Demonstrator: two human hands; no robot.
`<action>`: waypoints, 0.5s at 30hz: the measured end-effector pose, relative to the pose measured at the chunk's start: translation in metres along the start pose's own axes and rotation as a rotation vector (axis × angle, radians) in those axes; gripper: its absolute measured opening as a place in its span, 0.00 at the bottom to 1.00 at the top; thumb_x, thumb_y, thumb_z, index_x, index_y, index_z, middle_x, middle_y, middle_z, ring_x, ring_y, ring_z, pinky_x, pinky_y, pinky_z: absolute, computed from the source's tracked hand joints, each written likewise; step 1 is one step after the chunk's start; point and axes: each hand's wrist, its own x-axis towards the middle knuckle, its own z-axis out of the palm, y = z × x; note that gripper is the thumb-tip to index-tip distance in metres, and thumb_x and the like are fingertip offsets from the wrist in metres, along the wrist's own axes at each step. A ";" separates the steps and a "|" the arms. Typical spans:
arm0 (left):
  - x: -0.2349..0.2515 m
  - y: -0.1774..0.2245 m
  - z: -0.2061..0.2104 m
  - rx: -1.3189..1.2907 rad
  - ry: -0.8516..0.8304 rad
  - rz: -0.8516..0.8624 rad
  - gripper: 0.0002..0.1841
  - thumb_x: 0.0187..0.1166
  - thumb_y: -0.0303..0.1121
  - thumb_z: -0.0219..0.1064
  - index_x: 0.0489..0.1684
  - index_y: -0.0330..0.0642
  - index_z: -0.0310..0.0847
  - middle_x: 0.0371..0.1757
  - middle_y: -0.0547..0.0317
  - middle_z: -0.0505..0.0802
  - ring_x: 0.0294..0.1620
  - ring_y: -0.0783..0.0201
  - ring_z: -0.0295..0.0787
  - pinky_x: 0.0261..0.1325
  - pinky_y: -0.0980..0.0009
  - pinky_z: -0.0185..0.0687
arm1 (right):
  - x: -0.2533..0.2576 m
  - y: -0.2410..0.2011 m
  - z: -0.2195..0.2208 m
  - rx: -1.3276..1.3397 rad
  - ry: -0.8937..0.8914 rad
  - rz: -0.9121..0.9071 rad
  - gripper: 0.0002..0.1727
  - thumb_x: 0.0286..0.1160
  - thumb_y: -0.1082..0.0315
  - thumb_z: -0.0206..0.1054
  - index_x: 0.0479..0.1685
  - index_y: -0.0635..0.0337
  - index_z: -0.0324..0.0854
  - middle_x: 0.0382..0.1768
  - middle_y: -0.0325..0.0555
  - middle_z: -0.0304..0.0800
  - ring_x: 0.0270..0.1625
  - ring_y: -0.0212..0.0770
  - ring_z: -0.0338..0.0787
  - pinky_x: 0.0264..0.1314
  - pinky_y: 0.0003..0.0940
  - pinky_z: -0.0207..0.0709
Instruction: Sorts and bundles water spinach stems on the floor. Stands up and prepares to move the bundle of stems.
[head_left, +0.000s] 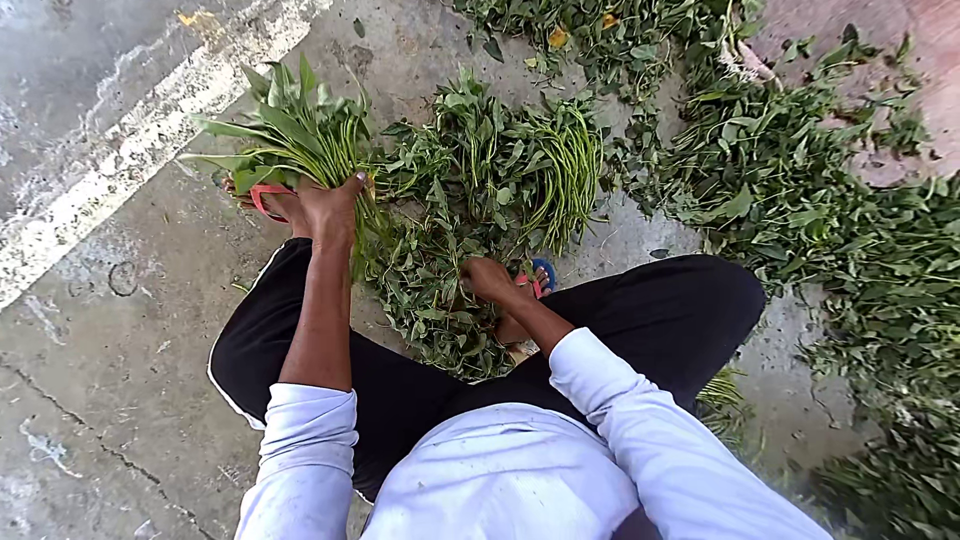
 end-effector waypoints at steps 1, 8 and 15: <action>0.000 -0.001 0.000 0.076 -0.003 0.095 0.29 0.64 0.21 0.79 0.65 0.27 0.72 0.49 0.51 0.93 0.48 0.66 0.94 0.59 0.67 0.91 | 0.011 0.007 -0.001 0.051 0.068 0.039 0.13 0.82 0.68 0.65 0.55 0.66 0.88 0.58 0.65 0.89 0.65 0.66 0.87 0.65 0.69 0.77; -0.006 -0.003 0.008 -0.259 -0.099 -0.352 0.22 0.75 0.14 0.66 0.68 0.33 0.71 0.49 0.46 0.93 0.39 0.55 0.96 0.44 0.59 0.96 | 0.047 0.027 0.052 0.204 0.027 0.254 0.20 0.78 0.58 0.73 0.59 0.65 0.86 0.58 0.68 0.89 0.65 0.68 0.87 0.65 0.71 0.77; 0.003 -0.009 0.009 -0.135 -0.083 -0.359 0.19 0.75 0.15 0.67 0.64 0.31 0.73 0.46 0.49 0.92 0.34 0.59 0.95 0.39 0.64 0.95 | 0.050 0.030 0.027 0.331 0.125 0.132 0.13 0.83 0.69 0.64 0.57 0.68 0.86 0.55 0.66 0.90 0.62 0.64 0.89 0.68 0.65 0.77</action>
